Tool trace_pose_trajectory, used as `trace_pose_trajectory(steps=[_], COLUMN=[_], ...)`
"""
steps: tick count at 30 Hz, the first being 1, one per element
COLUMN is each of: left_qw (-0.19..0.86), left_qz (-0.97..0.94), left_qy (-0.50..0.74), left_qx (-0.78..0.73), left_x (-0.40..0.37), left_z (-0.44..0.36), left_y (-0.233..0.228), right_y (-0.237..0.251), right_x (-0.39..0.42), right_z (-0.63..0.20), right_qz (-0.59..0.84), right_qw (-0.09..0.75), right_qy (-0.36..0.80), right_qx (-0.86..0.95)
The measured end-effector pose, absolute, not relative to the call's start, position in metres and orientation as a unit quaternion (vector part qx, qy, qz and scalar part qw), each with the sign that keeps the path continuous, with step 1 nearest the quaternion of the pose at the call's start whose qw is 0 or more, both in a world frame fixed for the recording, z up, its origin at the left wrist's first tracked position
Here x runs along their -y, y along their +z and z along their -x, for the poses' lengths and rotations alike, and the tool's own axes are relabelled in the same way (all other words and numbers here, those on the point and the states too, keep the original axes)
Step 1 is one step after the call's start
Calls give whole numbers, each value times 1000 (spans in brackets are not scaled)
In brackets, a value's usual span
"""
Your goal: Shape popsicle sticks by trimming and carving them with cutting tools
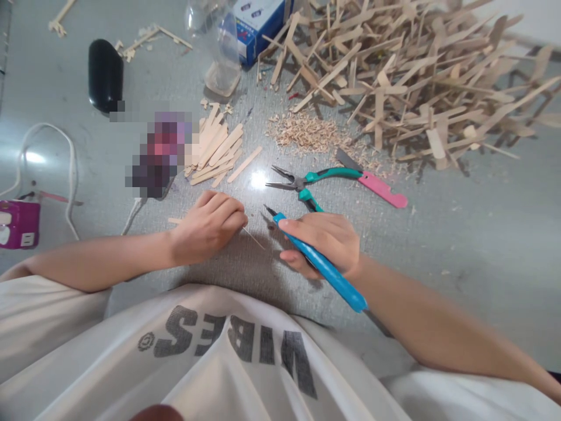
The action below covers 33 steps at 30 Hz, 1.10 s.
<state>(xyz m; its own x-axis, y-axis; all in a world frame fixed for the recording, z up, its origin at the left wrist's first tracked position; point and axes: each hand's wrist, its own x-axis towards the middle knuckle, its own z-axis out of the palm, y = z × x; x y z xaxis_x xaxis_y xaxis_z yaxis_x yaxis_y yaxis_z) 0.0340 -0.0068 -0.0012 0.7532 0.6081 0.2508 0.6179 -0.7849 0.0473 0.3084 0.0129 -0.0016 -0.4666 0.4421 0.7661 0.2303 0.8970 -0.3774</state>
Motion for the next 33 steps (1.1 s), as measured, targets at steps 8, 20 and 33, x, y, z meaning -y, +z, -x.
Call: trace_pose_trajectory(steps=[8,20,33], left_qw=[-49,-156,-459], left_qz=[923,875,700], left_qy=[-262,-351,-302], left_qx=[279,295,456], left_x=[8,10,13], left_z=[-34,-34,-38], left_y=[-1,-4,8], right_y=[-6,-7,-6], right_x=[-10,-8,12], right_z=[-311,-307,-314], right_qz=[208,230,421], right_qw=[471,420,526], right_qy=[130,129,37], right_qx=[847,868,738])
